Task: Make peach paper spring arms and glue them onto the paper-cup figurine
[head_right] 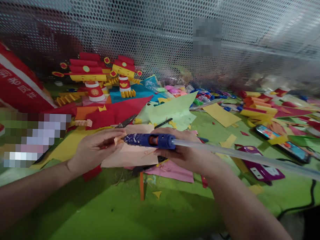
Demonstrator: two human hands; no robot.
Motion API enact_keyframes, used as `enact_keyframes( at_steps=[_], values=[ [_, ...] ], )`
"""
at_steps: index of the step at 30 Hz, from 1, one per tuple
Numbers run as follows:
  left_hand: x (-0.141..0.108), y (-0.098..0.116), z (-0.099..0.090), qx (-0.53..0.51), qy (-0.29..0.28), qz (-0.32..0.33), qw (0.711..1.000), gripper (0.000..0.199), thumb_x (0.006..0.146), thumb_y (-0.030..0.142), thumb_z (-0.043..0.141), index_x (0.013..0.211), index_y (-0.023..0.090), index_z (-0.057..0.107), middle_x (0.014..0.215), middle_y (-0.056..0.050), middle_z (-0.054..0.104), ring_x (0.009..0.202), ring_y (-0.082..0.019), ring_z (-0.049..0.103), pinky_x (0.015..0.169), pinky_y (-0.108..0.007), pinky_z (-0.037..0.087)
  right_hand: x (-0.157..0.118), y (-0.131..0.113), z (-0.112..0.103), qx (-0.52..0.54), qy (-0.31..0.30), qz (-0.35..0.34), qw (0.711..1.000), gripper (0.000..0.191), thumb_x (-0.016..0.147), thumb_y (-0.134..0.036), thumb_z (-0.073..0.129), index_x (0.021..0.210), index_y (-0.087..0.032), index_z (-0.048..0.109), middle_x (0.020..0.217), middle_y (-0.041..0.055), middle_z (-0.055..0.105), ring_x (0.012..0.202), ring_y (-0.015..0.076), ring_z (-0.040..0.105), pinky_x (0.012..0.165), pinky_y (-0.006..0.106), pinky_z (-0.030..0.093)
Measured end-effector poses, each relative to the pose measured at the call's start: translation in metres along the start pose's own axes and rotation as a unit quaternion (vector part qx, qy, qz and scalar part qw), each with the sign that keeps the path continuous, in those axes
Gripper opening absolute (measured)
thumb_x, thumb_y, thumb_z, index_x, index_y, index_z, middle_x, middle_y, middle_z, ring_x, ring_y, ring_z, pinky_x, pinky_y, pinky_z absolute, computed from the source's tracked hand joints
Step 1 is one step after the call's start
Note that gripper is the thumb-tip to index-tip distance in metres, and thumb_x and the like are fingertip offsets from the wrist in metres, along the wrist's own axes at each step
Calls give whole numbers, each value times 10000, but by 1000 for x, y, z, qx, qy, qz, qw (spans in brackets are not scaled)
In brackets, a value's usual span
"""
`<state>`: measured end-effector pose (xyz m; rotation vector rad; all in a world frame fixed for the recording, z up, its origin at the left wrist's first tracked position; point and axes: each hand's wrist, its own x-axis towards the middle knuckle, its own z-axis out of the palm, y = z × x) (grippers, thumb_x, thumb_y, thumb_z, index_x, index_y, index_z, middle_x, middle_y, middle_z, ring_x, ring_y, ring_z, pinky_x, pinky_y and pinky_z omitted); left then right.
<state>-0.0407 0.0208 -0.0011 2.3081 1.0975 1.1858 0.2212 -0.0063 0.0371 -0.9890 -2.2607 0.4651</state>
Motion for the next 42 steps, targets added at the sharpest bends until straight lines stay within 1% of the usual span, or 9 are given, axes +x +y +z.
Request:
enact_keyframes(
  at_steps=[8, 14, 17, 22, 26, 32, 36, 39, 42],
  values=[
    [1, 1, 0, -2, 0, 6, 1000, 222, 770, 171, 522, 923, 191, 681, 1024, -54, 701, 868, -149, 668, 738, -222, 549, 1, -1, -1, -38, 4, -18, 999, 275, 829, -349, 549, 1079, -234, 548, 960, 70, 689, 789, 204, 676, 632, 290, 547],
    [1, 2, 0, -17, -5, 2, 1000, 218, 765, 184, 535, 924, 210, 683, 1031, -47, 699, 873, -159, 669, 758, -239, 552, 1, 1, 1, -41, 14, -48, 998, 271, 830, -301, 555, 1088, -221, 533, 970, 64, 682, 807, 186, 670, 653, 282, 542],
    [2, 2, 0, -32, -4, 2, 999, 218, 772, 206, 536, 936, 201, 679, 1041, -57, 695, 890, -166, 667, 769, -247, 552, 0, 3, -1, -60, 24, -46, 997, 266, 823, -283, 563, 1084, -235, 540, 975, 53, 680, 785, 180, 669, 632, 270, 535],
    [1, 0, 0, -27, 2, -4, 1000, 215, 771, 203, 540, 937, 200, 677, 1036, -57, 696, 881, -157, 667, 780, -246, 549, 0, 2, -4, -37, 33, -32, 998, 280, 798, -292, 597, 1067, -227, 556, 963, 51, 682, 796, 193, 666, 651, 280, 546],
    [-1, -2, 2, -43, 14, -11, 999, 218, 762, 214, 569, 951, 194, 674, 1043, -63, 693, 857, -154, 670, 758, -245, 557, 1, 2, -2, -20, 11, -27, 999, 291, 810, -294, 582, 1092, -233, 546, 989, 57, 680, 789, 189, 669, 669, 282, 548],
    [-2, -1, 3, -39, 11, -33, 999, 205, 769, 229, 577, 946, 203, 677, 1018, -49, 701, 842, -147, 669, 773, -246, 549, 0, 1, 0, -34, 2, -14, 999, 281, 826, -339, 554, 1085, -232, 550, 977, 67, 684, 808, 213, 674, 666, 314, 558],
    [0, 1, 1, -33, 3, -70, 997, 245, 752, 262, 606, 984, 214, 668, 1016, -33, 704, 846, -152, 666, 779, -251, 540, 0, 3, 0, -14, 29, 8, 999, 275, 808, -317, 580, 1072, -244, 554, 1006, 59, 670, 830, 209, 664, 687, 318, 569],
    [1, 2, 1, -48, 4, -96, 994, 263, 756, 288, 605, 999, 205, 665, 994, -35, 709, 824, -149, 664, 729, -234, 539, -1, 5, 0, 12, 55, -1, 998, 289, 799, -294, 593, 1076, -233, 537, 989, 49, 668, 823, 200, 659, 706, 326, 579],
    [1, 5, 1, -62, 4, -119, 991, 285, 759, 302, 598, 1011, 184, 663, 949, -49, 715, 777, -148, 663, 680, -230, 537, -4, 7, 1, 39, 76, 9, 996, 299, 788, -280, 611, 1076, -273, 530, 1006, 23, 660, 872, 196, 652, 752, 324, 582]
  ],
)
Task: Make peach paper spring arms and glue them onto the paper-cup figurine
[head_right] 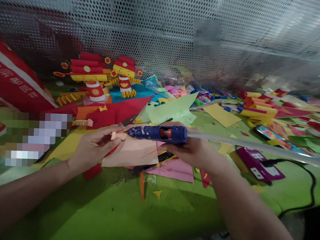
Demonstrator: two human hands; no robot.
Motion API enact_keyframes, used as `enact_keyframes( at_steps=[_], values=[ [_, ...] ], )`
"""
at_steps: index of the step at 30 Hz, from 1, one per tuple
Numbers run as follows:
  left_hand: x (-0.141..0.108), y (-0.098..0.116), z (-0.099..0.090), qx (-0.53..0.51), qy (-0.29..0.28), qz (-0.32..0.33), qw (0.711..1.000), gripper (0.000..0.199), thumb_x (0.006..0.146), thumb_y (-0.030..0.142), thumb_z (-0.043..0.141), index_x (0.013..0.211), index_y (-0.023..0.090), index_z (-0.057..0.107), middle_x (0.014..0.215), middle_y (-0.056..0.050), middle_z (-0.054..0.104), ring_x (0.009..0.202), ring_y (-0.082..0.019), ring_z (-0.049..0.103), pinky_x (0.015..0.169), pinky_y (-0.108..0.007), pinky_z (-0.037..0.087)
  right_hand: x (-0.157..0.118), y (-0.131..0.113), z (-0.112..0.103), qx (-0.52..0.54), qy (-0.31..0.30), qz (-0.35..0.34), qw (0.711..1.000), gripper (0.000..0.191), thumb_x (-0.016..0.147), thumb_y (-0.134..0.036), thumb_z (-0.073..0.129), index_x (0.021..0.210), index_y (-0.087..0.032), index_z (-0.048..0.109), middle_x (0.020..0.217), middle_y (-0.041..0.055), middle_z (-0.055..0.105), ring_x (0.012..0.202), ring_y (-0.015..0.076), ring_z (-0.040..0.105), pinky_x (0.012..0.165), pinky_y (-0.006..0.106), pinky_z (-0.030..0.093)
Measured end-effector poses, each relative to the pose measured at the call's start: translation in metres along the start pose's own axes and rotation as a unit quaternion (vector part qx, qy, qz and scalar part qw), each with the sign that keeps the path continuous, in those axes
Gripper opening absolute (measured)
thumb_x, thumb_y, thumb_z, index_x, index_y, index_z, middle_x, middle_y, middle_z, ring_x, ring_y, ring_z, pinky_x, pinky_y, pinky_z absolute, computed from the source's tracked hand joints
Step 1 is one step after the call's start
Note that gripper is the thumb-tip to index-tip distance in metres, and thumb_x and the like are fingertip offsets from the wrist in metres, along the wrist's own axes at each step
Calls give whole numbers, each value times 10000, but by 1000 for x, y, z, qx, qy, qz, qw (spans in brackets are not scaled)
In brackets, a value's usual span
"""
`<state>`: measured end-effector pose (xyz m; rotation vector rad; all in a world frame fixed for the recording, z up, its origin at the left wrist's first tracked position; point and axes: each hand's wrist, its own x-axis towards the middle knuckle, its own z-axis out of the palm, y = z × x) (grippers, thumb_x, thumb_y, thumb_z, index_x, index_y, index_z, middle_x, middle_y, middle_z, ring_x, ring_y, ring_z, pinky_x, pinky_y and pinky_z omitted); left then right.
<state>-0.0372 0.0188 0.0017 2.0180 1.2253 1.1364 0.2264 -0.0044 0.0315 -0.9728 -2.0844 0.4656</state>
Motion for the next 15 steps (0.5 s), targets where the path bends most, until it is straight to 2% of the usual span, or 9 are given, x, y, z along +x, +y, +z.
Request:
enact_keyframes(
  at_steps=[2, 5, 11, 15],
  values=[
    [0, 2, 0, -17, -7, -14, 1000, 304, 763, 309, 591, 1030, 178, 654, 951, -54, 713, 778, -152, 665, 679, -234, 536, -2, 1, 1, 18, -2, 4, 1000, 312, 786, -270, 617, 1083, -300, 527, 1014, 9, 655, 887, 188, 650, 755, 307, 583],
    [1, 4, -1, -44, -22, -27, 998, 316, 769, 310, 583, 1048, 176, 647, 949, -54, 711, 792, -158, 670, 677, -234, 534, -2, 1, 4, 22, -25, -7, 999, 325, 789, -268, 615, 1102, -276, 529, 1011, 20, 656, 838, 178, 659, 710, 283, 585],
    [-1, 8, 0, -61, -32, -29, 997, 300, 766, 294, 588, 1040, 193, 659, 881, -41, 723, 781, -163, 673, 689, -247, 537, 1, 0, 6, -49, -26, 5, 998, 327, 787, -369, 598, 1081, -233, 556, 943, 68, 680, 804, 226, 669, 650, 321, 572],
    [0, 10, 0, -62, -28, -34, 997, 303, 757, 295, 601, 1041, 208, 661, 852, -32, 728, 775, -163, 671, 706, -259, 540, 3, -3, 4, -79, -45, -3, 996, 299, 811, -366, 563, 1079, -233, 572, 965, 73, 682, 792, 225, 669, 608, 308, 557]
  ],
)
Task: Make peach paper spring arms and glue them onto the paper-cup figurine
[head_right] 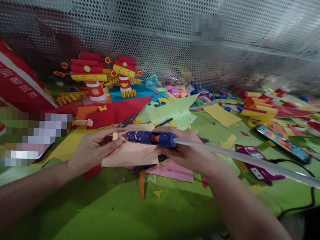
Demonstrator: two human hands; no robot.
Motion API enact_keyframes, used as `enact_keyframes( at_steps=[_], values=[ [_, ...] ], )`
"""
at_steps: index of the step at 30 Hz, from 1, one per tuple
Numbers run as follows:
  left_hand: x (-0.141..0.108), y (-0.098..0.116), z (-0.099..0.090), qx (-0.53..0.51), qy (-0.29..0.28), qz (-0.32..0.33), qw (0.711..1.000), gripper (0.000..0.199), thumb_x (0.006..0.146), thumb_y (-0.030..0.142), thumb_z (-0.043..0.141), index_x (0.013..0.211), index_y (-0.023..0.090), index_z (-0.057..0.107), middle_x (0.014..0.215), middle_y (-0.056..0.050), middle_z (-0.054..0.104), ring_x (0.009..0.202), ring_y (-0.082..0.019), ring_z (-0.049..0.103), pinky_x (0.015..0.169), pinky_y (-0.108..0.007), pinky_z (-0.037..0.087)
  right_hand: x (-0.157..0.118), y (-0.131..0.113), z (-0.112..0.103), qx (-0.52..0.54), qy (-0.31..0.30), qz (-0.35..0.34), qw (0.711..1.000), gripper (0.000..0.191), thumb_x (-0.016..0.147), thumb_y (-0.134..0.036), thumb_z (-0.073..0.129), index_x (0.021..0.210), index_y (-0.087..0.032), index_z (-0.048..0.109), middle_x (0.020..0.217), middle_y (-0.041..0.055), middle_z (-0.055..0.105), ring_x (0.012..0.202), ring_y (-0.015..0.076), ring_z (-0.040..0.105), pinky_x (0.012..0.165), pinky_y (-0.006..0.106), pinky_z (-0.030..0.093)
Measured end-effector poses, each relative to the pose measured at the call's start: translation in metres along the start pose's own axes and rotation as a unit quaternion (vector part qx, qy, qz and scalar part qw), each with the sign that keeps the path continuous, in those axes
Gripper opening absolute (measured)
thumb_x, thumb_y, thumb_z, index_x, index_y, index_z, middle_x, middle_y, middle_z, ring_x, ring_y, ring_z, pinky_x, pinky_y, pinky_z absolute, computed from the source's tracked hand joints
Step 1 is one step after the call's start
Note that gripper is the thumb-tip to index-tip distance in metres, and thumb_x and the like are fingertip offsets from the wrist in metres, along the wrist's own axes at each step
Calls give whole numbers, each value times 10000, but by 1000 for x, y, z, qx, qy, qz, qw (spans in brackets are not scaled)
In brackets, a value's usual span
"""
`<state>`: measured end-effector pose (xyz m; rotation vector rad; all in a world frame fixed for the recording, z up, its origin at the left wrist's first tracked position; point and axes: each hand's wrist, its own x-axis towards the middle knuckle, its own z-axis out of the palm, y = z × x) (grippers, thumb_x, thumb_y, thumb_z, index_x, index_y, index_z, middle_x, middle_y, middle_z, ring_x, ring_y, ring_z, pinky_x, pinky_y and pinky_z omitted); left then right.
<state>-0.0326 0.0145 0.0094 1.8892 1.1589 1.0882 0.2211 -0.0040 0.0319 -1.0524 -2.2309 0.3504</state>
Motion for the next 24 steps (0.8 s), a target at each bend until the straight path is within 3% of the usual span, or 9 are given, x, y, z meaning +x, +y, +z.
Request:
enact_keyframes(
  at_steps=[15, 24],
  values=[
    [1, -1, 3, -23, 3, -8, 1000, 292, 739, 264, 610, 1018, 202, 669, 863, -31, 720, 780, -153, 671, 638, -216, 537, 2, -3, -1, -29, -6, -26, 999, 262, 830, -343, 541, 1063, -230, 584, 998, 65, 685, 789, 211, 676, 622, 301, 546],
    [1, -3, 2, -5, -14, 12, 1000, 293, 747, 327, 601, 1001, 203, 681, 736, -27, 697, 746, -165, 664, 567, -216, 517, 4, -7, -2, -40, -5, 0, 999, 270, 817, -372, 538, 1036, -229, 607, 916, 69, 701, 743, 228, 677, 588, 319, 552]
  ],
)
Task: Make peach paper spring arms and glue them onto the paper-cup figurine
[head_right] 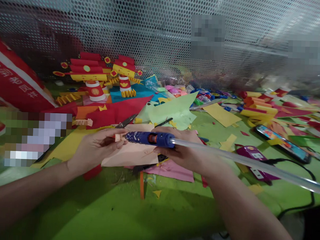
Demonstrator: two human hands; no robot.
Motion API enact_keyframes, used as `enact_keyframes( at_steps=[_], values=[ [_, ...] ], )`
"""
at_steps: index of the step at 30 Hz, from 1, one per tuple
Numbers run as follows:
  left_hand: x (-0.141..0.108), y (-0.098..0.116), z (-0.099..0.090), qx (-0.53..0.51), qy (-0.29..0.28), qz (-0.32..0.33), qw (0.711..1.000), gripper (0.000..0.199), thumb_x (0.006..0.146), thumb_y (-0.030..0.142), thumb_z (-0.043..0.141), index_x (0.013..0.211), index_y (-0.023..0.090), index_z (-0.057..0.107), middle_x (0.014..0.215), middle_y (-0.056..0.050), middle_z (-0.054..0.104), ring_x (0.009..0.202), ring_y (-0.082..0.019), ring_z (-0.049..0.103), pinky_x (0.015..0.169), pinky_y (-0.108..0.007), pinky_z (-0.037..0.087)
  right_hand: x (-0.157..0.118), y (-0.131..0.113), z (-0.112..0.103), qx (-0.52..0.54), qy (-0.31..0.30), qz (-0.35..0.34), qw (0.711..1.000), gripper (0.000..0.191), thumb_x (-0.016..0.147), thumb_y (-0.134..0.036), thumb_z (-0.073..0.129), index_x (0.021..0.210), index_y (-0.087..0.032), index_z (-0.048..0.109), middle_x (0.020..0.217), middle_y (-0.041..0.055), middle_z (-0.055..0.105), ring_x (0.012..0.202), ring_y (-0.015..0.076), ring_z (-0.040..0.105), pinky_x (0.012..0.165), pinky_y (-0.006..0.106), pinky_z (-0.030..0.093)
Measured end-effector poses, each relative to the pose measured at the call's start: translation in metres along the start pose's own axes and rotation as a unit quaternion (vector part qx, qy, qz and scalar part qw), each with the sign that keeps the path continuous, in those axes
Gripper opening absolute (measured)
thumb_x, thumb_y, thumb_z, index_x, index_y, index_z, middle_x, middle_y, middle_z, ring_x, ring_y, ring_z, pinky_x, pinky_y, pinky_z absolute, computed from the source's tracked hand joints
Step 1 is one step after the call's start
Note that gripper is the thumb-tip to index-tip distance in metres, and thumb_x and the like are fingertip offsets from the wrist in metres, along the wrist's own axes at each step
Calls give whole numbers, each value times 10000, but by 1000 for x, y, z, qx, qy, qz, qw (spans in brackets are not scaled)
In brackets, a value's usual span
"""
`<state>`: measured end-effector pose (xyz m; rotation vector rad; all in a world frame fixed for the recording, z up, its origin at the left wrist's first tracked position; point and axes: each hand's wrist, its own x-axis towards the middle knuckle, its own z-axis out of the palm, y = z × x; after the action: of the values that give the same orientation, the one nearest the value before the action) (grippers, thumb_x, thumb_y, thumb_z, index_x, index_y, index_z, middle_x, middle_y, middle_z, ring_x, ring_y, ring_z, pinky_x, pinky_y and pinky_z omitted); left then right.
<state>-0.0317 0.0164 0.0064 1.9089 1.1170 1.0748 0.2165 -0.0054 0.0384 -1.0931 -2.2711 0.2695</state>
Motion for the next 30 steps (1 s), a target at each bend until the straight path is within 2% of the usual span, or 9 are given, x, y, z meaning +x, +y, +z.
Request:
enact_keyframes(
  at_steps=[6, 14, 20, 22, 24, 26, 28, 30],
  values=[
    [-1, -1, -1, 32, 19, -11, 999, 282, 737, 315, 608, 983, 201, 686, 649, 7, 646, 577, -115, 603, 469, -184, 452, -2, 0, -3, 20, -15, -8, 1000, 254, 828, -338, 538, 1059, -247, 591, 973, 54, 691, 767, 215, 675, 621, 306, 549],
    [0, -1, -1, 30, 7, 8, 999, 284, 757, 295, 586, 1014, 219, 679, 668, 0, 656, 722, -145, 642, 525, -184, 471, -1, 2, 1, -3, 7, 10, 1000, 298, 817, -384, 543, 1057, -214, 591, 927, 73, 703, 759, 227, 680, 601, 315, 557],
    [1, -2, -1, 65, 18, -7, 998, 309, 744, 295, 606, 1041, 237, 672, 737, 13, 676, 638, -109, 597, 549, -182, 472, -5, 5, 3, 42, 14, 37, 998, 311, 796, -369, 579, 1074, -228, 591, 943, 55, 694, 772, 216, 668, 628, 304, 550],
    [1, -3, -2, 83, 26, -22, 996, 323, 738, 306, 606, 1045, 227, 670, 730, 15, 669, 617, -104, 582, 536, -179, 461, -6, 7, 3, 76, 48, 49, 995, 315, 769, -373, 612, 1055, -241, 598, 906, 32, 695, 737, 201, 661, 614, 303, 544],
    [1, -4, -3, 99, 33, -31, 994, 329, 737, 316, 598, 1046, 228, 669, 730, 17, 668, 601, -99, 573, 535, -178, 454, -7, 11, 1, 94, 103, 94, 986, 293, 716, -417, 654, 948, -238, 635, 779, 13, 691, 656, 196, 645, 572, 316, 533],
    [1, -3, -4, 104, 39, -31, 993, 323, 739, 323, 585, 1039, 237, 670, 749, 19, 673, 607, -98, 574, 551, -179, 457, -7, 20, -7, 89, 159, 172, 968, 278, 660, -471, 681, 787, -225, 649, 632, 9, 655, 566, 195, 614, 526, 332, 507],
    [0, -2, -4, 102, 41, -31, 993, 318, 736, 334, 582, 1027, 243, 671, 778, 19, 680, 623, -102, 581, 572, -185, 465, -6, 34, -18, 81, 220, 239, 942, 283, 657, -492, 680, 715, -221, 625, 560, 11, 618, 487, 179, 565, 485, 334, 462],
    [0, -1, -4, 98, 39, -31, 994, 327, 738, 347, 577, 1035, 244, 665, 778, 16, 679, 628, -109, 588, 576, -196, 470, -5, 51, -31, 112, 285, 255, 917, 265, 703, -497, 645, 688, -241, 576, 522, 0, 579, 452, 154, 515, 499, 335, 434]
  ],
)
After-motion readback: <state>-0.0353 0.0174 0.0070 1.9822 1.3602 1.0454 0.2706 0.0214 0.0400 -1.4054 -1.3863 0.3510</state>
